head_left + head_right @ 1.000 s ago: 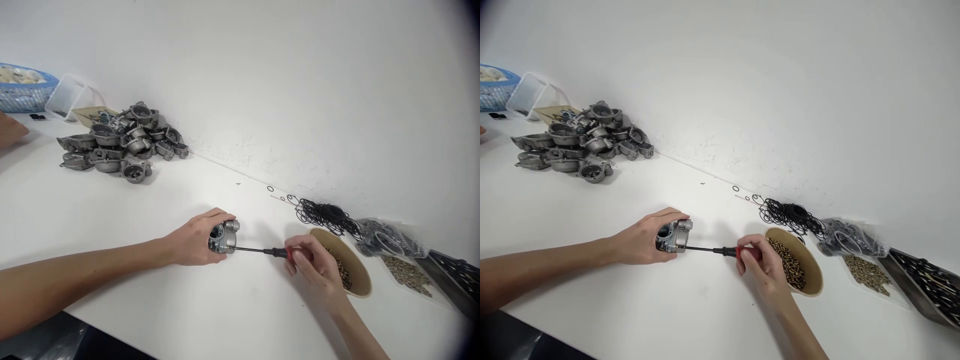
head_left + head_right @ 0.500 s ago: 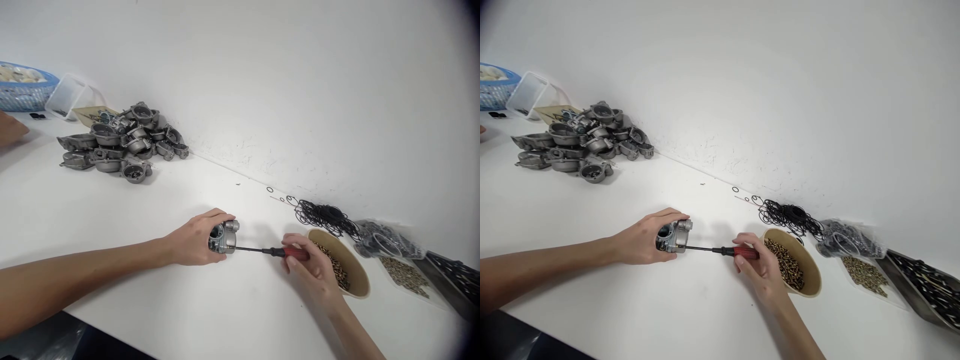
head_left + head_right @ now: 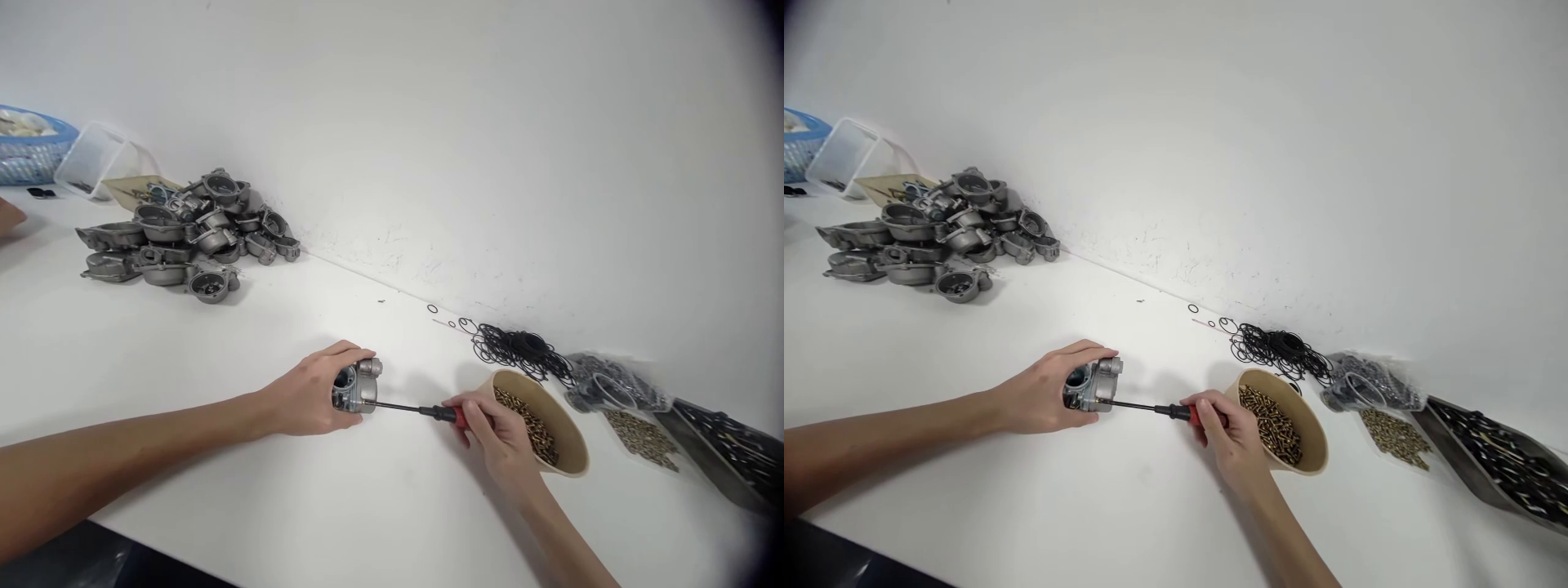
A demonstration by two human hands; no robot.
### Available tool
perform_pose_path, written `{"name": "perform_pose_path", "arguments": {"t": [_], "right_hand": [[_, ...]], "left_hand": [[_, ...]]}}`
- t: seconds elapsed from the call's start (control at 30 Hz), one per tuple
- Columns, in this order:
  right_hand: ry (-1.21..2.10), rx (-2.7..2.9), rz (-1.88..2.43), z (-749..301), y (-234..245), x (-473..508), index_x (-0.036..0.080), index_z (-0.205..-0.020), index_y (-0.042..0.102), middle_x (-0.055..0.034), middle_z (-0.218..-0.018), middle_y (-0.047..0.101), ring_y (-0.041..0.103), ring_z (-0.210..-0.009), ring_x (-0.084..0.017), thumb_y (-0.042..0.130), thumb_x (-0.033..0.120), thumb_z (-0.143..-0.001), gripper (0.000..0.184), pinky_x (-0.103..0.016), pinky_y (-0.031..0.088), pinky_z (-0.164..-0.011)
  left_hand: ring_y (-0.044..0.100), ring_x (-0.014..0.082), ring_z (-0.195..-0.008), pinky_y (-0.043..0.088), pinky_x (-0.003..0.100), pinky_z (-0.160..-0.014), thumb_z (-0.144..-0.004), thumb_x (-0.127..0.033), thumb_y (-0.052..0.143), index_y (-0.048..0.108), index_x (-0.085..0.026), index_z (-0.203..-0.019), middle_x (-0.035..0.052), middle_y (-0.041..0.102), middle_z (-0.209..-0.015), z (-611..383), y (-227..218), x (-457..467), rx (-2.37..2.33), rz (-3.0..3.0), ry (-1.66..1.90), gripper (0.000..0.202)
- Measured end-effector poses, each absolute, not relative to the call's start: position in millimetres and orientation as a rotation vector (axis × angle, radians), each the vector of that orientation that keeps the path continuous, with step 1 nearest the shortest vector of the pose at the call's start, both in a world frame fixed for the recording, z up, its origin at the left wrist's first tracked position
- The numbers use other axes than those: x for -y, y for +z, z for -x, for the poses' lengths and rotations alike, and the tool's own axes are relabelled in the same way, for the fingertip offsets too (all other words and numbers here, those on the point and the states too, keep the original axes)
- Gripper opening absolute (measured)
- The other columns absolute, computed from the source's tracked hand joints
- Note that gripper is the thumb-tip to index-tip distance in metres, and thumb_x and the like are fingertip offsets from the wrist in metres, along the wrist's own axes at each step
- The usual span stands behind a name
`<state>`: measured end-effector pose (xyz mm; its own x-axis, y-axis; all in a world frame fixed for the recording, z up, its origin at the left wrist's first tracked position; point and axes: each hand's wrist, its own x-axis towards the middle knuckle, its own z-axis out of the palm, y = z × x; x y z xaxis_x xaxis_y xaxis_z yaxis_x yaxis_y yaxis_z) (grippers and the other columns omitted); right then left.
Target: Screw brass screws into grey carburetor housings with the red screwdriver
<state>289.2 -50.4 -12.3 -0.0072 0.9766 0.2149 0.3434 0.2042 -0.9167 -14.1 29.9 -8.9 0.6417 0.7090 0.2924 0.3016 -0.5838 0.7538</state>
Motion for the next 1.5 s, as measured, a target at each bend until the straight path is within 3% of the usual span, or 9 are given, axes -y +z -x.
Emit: {"name": "perform_pose_path", "arguments": {"t": [0.13, 0.43, 0.57, 0.8, 0.97, 1.07, 1.2, 1.37, 1.5], "right_hand": [[0.888, 1.449, 1.235, -283, -6, 53, 0.021, -0.098, 0.072, -0.0056, -0.095, 0.06, 0.052, -0.057, -0.009, 0.08, 0.035, -0.083, 0.023, -0.024, 0.042, -0.048], [0.992, 1.353, 1.445, -277, -2, 56, 0.014, -0.087, 0.073, -0.0014, -0.06, 0.053, 0.035, -0.048, -0.009, 0.072, 0.053, -0.086, 0.039, -0.024, 0.023, -0.045], [1.288, 1.284, 1.548, -276, 6, 55, 0.015, -0.068, 0.058, 0.0053, -0.053, 0.034, 0.017, -0.047, -0.004, 0.068, 0.062, -0.086, 0.052, -0.023, 0.009, -0.046], [1.478, 1.232, 1.64, -277, 16, 55, 0.018, -0.062, 0.042, 0.0078, -0.054, 0.026, 0.01, -0.048, -0.004, 0.069, 0.068, -0.082, 0.06, -0.024, 0.004, -0.046], [1.109, 1.255, 1.578, -273, 10, 56, 0.015, -0.075, 0.063, 0.0021, -0.057, 0.043, 0.024, -0.046, -0.006, 0.066, 0.065, -0.086, 0.052, -0.024, 0.015, -0.044], [0.744, 1.363, 1.598, -274, -2, 53, 0.015, -0.093, 0.073, -0.0037, -0.065, 0.059, 0.045, -0.05, -0.013, 0.065, 0.059, -0.089, 0.045, -0.027, 0.034, -0.046], [0.295, 1.737, 1.673, -275, -25, 44, 0.02, -0.105, 0.075, -0.0075, -0.087, 0.073, 0.067, -0.077, -0.022, 0.061, 0.048, -0.094, 0.034, -0.034, 0.055, -0.071], [-0.032, 1.928, 1.714, -275, -33, 39, 0.022, -0.115, 0.073, -0.0103, -0.106, 0.073, 0.07, -0.095, -0.028, 0.062, 0.04, -0.094, 0.03, -0.04, 0.057, -0.083], [0.285, 2.048, 1.324, -261, -17, 53, 0.029, -0.146, 0.051, -0.0128, -0.142, 0.054, 0.06, -0.123, -0.03, 0.066, 0.035, -0.093, 0.056, -0.042, 0.056, -0.097]], "left_hand": [[0.062, 0.0281, -0.121, 0.053, 0.041, -0.106, -0.074, -0.024, 0.077, 0.05, -0.025, -0.143, 0.0105, 0.058, -0.139, 14, -9, -29, -0.77, -2.194, 0.753, 0.074], [0.065, 0.027, -0.115, 0.057, 0.038, -0.099, -0.08, -0.024, 0.072, 0.043, -0.027, -0.148, 0.0109, 0.054, -0.141, 14, -12, -21, -0.81, -2.232, 0.814, 0.074], [0.067, 0.0246, -0.105, 0.06, 0.036, -0.086, -0.083, -0.023, 0.068, 0.04, -0.025, -0.149, 0.0128, 0.054, -0.138, 14, -16, -14, -0.832, -2.338, 0.853, 0.072], [0.06, 0.0278, -0.11, 0.062, 0.032, -0.07, -0.084, -0.013, 0.06, 0.035, -0.023, -0.152, 0.0144, 0.055, -0.137, 16, -18, -4, -0.789, -2.7, 0.867, 0.073], [0.065, 0.0248, -0.108, 0.062, 0.034, -0.079, -0.083, -0.016, 0.064, 0.039, -0.028, -0.151, 0.0109, 0.052, -0.138, 15, -19, -26, -0.966, -2.472, 1.032, 0.073], [0.068, 0.0226, -0.101, 0.062, 0.034, -0.081, -0.081, -0.02, 0.069, 0.044, -0.029, -0.149, 0.0085, 0.052, -0.136, 15, -23, -38, -1.098, -2.255, 1.047, 0.073], [0.066, 0.0241, -0.11, 0.06, 0.036, -0.09, -0.08, -0.023, 0.074, 0.046, -0.031, -0.149, 0.0073, 0.052, -0.136, 12, -26, -37, -1.062, -2.132, 1.04, 0.075], [0.061, 0.0237, -0.116, 0.059, 0.031, -0.089, -0.084, -0.022, 0.074, 0.041, -0.034, -0.152, 0.0085, 0.047, -0.14, 7, -24, -18, -0.762, -2.176, 1.015, 0.077], [0.057, 0.0251, -0.122, 0.055, 0.037, -0.101, -0.084, -0.024, 0.077, 0.034, -0.035, -0.155, 0.0099, 0.046, -0.14, 2, -24, -4, -0.515, -2.208, 0.953, 0.084]]}}
